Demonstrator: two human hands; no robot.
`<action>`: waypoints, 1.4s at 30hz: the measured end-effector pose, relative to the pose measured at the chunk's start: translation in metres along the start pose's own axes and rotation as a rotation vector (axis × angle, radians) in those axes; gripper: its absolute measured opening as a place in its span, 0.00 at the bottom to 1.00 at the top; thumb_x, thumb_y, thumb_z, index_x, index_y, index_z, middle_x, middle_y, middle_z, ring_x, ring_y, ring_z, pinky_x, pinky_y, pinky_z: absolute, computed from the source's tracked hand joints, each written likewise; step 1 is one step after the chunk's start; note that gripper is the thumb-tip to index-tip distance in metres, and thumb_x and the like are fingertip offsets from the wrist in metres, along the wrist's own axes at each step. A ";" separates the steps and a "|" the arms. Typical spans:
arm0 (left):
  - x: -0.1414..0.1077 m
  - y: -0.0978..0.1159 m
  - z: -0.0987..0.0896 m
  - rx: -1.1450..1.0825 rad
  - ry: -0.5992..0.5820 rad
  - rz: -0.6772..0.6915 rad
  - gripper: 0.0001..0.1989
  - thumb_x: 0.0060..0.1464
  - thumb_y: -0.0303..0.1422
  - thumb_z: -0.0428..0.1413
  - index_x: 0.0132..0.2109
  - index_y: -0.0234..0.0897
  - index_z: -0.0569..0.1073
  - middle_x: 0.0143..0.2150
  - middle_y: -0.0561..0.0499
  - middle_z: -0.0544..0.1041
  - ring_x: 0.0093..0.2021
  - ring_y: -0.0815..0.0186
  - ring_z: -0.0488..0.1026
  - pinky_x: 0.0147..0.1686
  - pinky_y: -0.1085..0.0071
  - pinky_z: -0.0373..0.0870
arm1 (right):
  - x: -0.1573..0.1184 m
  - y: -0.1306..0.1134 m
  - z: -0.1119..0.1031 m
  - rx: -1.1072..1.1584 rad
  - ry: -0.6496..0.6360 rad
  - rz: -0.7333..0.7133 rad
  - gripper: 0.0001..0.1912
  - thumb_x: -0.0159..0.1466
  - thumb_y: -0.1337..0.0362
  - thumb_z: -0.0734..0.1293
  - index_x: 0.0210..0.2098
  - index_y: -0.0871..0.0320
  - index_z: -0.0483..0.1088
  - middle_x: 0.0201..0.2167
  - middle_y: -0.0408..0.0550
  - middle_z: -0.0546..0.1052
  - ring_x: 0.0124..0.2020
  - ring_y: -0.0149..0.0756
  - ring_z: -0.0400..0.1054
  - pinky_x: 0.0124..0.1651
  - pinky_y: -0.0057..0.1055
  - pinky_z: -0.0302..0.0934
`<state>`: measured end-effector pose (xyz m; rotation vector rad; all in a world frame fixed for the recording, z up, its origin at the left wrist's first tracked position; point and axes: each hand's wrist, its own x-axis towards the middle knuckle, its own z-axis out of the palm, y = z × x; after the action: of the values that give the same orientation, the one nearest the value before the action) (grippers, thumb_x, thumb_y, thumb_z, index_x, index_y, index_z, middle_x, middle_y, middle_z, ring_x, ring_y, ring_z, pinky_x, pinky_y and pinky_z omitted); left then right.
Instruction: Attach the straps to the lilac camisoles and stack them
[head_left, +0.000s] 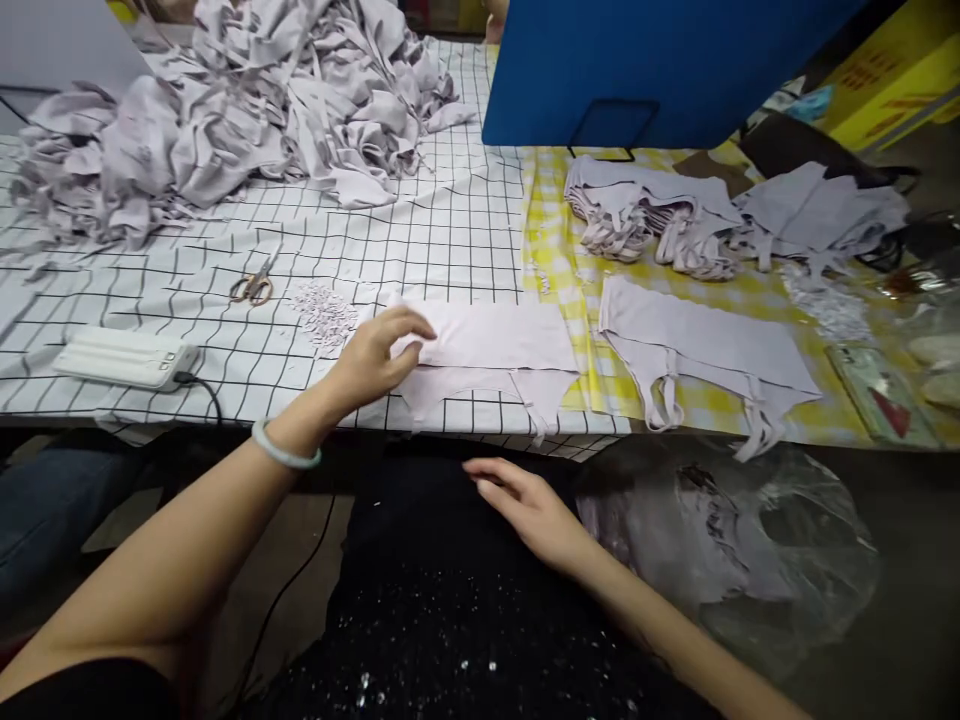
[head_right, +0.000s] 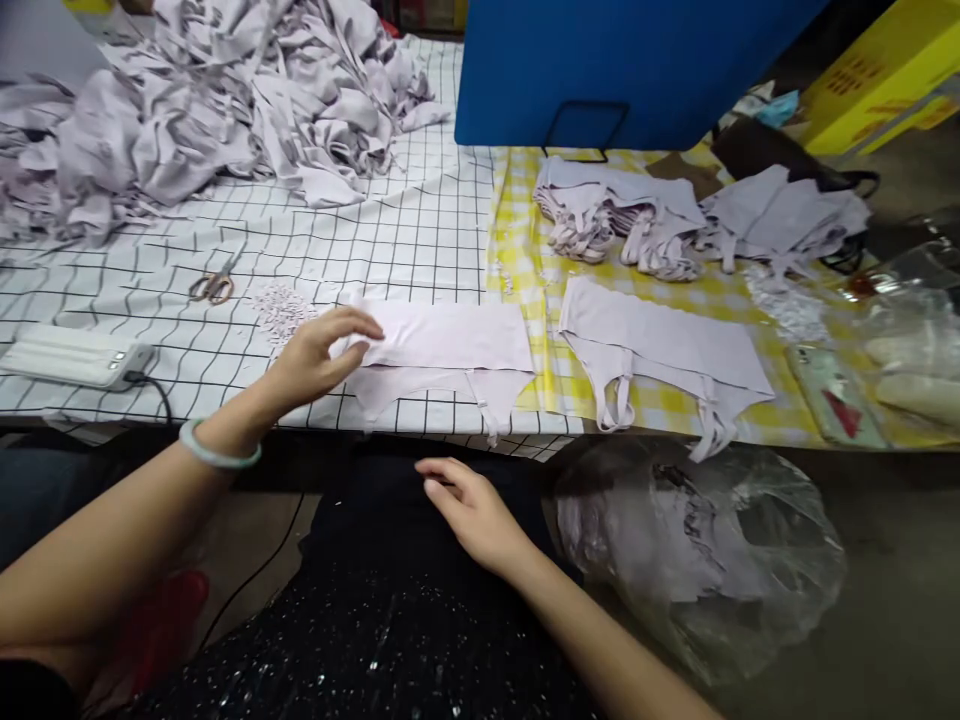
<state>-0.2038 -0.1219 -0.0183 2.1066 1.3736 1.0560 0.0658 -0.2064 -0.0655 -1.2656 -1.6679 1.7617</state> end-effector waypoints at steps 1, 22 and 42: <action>-0.018 0.004 -0.005 -0.041 -0.011 -0.013 0.11 0.58 0.23 0.51 0.43 0.35 0.76 0.44 0.46 0.79 0.47 0.64 0.76 0.50 0.62 0.75 | 0.016 -0.001 0.013 0.085 -0.110 0.046 0.17 0.61 0.53 0.70 0.47 0.52 0.77 0.53 0.52 0.76 0.57 0.46 0.69 0.61 0.44 0.62; -0.085 0.014 0.014 0.040 -0.113 -0.038 0.07 0.60 0.26 0.55 0.38 0.39 0.78 0.46 0.45 0.77 0.48 0.60 0.74 0.49 0.57 0.73 | 0.009 -0.115 -0.065 -0.635 -0.082 -0.244 0.14 0.65 0.52 0.67 0.39 0.52 0.80 0.35 0.48 0.83 0.35 0.41 0.75 0.38 0.37 0.69; -0.048 0.062 0.061 -0.300 0.121 -0.085 0.06 0.62 0.30 0.56 0.37 0.38 0.76 0.59 0.42 0.76 0.66 0.53 0.66 0.63 0.46 0.62 | 0.055 -0.096 -0.027 0.371 -0.036 0.075 0.19 0.62 0.46 0.68 0.34 0.57 0.77 0.38 0.49 0.78 0.43 0.37 0.71 0.48 0.34 0.65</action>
<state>-0.1307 -0.1879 -0.0318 1.7791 1.2565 1.2839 0.0321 -0.1280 0.0091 -1.1416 -1.2452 2.0323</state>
